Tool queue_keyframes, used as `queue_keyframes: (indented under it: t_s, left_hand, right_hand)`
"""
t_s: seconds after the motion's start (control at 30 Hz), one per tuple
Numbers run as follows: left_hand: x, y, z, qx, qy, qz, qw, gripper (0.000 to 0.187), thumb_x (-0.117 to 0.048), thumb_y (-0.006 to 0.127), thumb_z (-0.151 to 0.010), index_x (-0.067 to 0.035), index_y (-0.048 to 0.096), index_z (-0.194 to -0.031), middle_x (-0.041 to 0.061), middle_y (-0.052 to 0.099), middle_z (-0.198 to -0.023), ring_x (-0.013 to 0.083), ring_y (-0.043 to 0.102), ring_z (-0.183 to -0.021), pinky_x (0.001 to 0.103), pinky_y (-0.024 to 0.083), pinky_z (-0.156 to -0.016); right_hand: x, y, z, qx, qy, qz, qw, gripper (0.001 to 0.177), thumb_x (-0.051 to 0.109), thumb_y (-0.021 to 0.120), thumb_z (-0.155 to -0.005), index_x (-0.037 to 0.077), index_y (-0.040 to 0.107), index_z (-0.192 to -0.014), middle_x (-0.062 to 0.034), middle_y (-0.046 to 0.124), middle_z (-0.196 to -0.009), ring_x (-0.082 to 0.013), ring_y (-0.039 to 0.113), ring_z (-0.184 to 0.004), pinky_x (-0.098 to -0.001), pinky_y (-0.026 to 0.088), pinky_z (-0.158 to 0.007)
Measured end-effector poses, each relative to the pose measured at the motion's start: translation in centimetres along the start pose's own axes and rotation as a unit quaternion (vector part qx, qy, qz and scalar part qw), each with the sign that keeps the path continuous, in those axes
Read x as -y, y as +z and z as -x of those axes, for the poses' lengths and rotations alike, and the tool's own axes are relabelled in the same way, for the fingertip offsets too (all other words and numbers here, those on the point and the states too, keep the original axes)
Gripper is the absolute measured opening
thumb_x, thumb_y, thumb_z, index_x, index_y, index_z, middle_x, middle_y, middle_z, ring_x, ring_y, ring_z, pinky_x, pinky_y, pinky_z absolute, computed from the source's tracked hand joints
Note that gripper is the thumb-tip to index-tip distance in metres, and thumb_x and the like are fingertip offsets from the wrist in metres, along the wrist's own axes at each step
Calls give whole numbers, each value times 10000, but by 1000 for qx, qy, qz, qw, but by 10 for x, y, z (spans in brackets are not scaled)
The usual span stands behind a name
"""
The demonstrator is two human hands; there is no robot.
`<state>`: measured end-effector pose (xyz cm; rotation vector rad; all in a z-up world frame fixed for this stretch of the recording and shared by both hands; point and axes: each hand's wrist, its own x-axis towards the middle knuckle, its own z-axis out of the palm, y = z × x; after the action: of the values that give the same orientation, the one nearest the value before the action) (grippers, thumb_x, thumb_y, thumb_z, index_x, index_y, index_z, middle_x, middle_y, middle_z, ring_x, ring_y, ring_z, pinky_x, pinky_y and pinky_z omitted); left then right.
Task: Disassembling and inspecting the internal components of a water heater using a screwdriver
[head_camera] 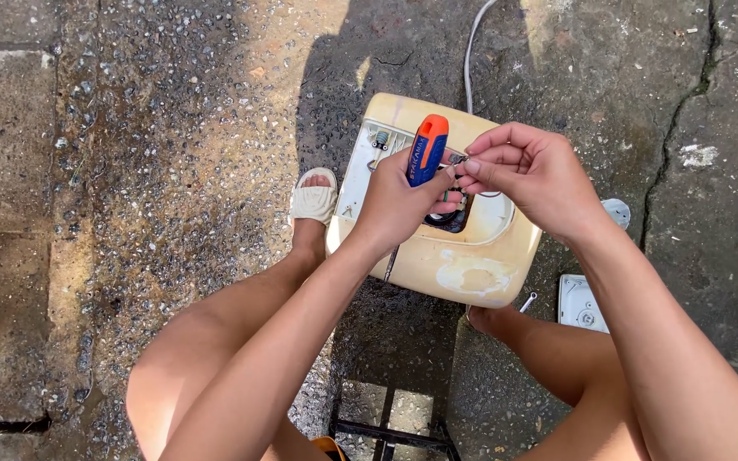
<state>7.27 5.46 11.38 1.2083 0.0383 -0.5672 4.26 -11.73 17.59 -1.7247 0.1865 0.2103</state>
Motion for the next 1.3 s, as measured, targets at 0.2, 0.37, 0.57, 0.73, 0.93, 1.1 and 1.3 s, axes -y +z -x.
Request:
queue_keyframes:
  t_s: [0.2,0.37,0.57,0.73,0.93,1.1,1.3]
  left_hand:
    - [-10,5,8,-17,31,-66,997,220,-58,675,-919,95,683,-1077,291,743,-895,300,782,-767,348,694,-693]
    - [-20,7,15,-21,43,-96,994,210,-61,667,-925,100,677,-1061,277,747,-875,292,783,-757,328,686,-691]
    - [-28,15,27,-63,104,-148,981,147,9,659,-897,81,683,-1023,246,744,-826,310,786,-752,354,689,-660]
    - [-7,13,21,-94,156,-203,962,130,57,671,-879,80,676,-1007,239,723,-818,332,779,-751,384,682,-646]
    - [12,11,11,-120,208,-246,939,175,50,749,-827,9,681,-983,153,693,-779,294,753,-676,404,650,-570]
    - [15,13,10,-139,251,-239,928,159,45,737,-864,-6,681,-1003,133,674,-805,284,737,-711,412,619,-595]
    - [17,13,7,-127,251,-212,936,133,-3,757,-877,-22,707,-998,136,685,-839,287,741,-741,397,623,-632]
  right_hand:
    - [-3,0,-3,-9,3,18,1000,166,-47,731,-932,-88,678,-1084,-199,744,-898,-178,748,-794,-288,666,-755]
    - [-13,-2,-8,-12,-1,34,999,169,-40,746,-929,-87,687,-1080,-200,735,-893,-181,745,-782,-298,667,-746]
    - [-4,10,-6,-45,-12,103,994,149,-18,767,-925,-64,708,-1054,-166,721,-864,-159,728,-750,-289,652,-725]
    - [-7,16,-7,-75,-40,151,985,136,16,807,-924,-39,728,-1021,-156,729,-843,-162,742,-740,-288,639,-702]
    - [-1,25,-4,-141,-77,218,963,77,25,828,-892,19,758,-924,-102,722,-751,-84,693,-671,-228,604,-651]
    - [8,29,-7,-114,-36,137,983,232,-36,717,-860,-10,724,-1090,-127,734,-806,-116,723,-703,-259,632,-687]
    - [5,23,-6,-119,-49,113,985,106,-27,740,-921,-19,756,-1026,-147,746,-829,-130,736,-737,-260,622,-731]
